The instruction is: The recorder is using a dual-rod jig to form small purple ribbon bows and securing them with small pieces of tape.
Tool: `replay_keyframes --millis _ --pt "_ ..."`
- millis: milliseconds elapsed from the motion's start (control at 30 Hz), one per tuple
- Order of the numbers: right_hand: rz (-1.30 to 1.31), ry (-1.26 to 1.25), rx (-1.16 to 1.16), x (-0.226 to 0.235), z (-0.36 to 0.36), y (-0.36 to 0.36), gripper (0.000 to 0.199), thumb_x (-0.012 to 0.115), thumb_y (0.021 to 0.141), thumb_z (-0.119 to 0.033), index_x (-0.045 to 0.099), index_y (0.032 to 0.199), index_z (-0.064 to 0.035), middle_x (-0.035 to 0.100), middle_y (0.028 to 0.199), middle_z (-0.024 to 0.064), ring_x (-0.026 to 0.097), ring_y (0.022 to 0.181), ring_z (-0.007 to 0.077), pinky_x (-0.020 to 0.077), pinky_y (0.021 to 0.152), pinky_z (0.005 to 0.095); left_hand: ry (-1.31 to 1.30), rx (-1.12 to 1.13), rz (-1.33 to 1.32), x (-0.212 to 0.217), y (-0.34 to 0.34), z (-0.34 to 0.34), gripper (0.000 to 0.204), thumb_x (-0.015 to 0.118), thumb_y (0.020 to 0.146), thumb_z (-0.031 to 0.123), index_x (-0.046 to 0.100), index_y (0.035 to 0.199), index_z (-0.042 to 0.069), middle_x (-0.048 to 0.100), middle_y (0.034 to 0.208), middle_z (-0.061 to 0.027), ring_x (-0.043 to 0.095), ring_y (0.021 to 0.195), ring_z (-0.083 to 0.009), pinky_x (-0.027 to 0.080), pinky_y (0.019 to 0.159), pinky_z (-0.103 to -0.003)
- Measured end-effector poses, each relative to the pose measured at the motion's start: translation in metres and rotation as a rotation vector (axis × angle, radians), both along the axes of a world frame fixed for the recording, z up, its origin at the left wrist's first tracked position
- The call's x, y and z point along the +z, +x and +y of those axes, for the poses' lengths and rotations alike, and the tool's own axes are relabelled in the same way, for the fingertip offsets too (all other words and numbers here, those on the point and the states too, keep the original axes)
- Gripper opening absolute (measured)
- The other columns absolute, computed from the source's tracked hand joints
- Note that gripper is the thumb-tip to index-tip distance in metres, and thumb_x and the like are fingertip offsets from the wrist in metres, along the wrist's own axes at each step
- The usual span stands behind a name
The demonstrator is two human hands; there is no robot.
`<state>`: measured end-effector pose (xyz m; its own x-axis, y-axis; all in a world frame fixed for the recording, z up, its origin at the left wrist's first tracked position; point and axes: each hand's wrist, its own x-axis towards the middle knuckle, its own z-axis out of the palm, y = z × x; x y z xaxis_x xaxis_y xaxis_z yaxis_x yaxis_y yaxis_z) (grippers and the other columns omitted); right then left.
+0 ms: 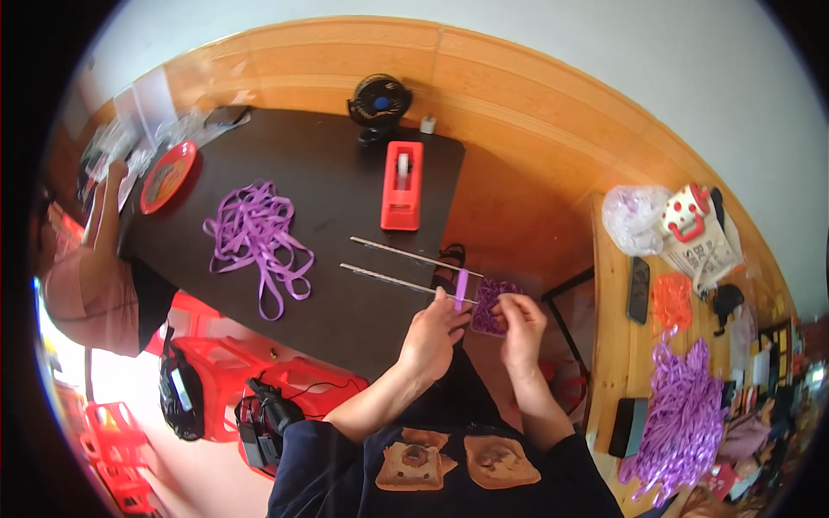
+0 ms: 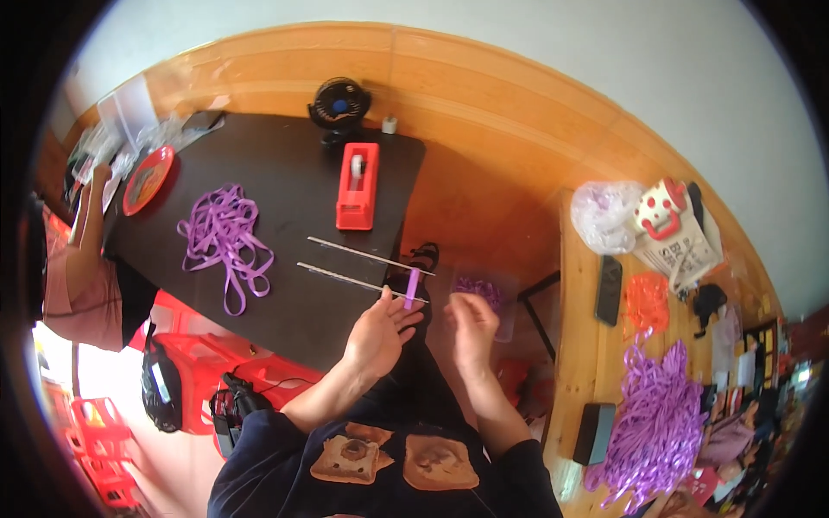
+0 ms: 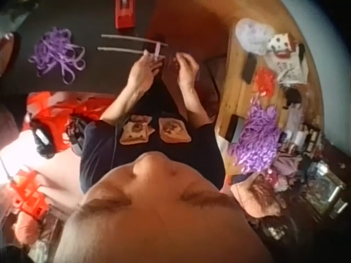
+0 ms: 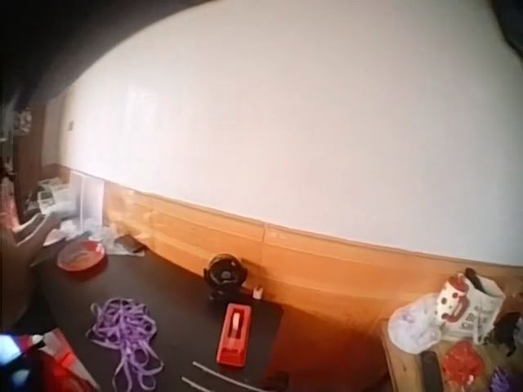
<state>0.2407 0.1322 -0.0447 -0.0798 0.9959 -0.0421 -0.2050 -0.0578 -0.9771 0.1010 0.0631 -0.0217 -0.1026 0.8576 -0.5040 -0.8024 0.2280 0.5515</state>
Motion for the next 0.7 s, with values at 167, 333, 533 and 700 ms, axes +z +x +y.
replay_keyframes --millis 167,333,533,700 --pt "-0.103 0.172 0.340 0.035 0.046 -0.036 0.013 0.063 0.090 -0.008 0.066 0.097 0.0028 0.062 0.091 0.0033 0.055 0.079 0.0069 0.0431 0.072 0.0212 0.043 -0.097 -0.092 0.008 -0.011 -0.001 0.063 0.033 0.099 0.051 0.042 0.130 -0.003 0.049 0.132 -0.0168 0.046 0.121 -0.0290 0.030 0.102 -0.039" --pt "-0.307 0.529 0.417 0.059 0.105 -0.123 0.017 0.063 0.090 -0.010 0.067 0.091 0.0057 0.061 0.099 0.0069 0.053 0.087 0.0085 0.0413 0.075 0.0234 0.043 -0.120 -0.188 0.014 -0.018 -0.003 0.072 0.036 0.098 0.052 0.028 0.139 -0.006 0.045 0.136 -0.0201 0.046 0.122 -0.0326 0.031 0.103 -0.041" --pt "-0.544 0.177 0.547 0.054 0.123 -0.180 0.020 0.067 0.087 -0.019 0.068 0.077 -0.0013 0.059 0.070 -0.0016 0.049 0.067 0.0050 0.0391 0.066 0.0247 0.049 -0.183 -0.234 0.005 -0.024 0.001 0.077 0.039 0.097 0.053 0.021 0.142 -0.007 0.044 0.136 -0.0211 0.047 0.121 -0.0322 0.035 0.101 -0.039" --pt "-0.220 0.009 0.505 0.044 0.112 -0.190 0.014 0.066 0.087 -0.013 0.065 0.080 -0.0009 0.065 0.078 0.0022 0.056 0.075 0.0074 0.0416 0.073 0.0228 0.031 -0.157 -0.265 0.014 -0.026 -0.002 0.071 0.040 0.097 0.054 0.033 0.134 -0.006 0.048 0.130 -0.0186 0.048 0.118 -0.0291 0.037 0.099 -0.038"
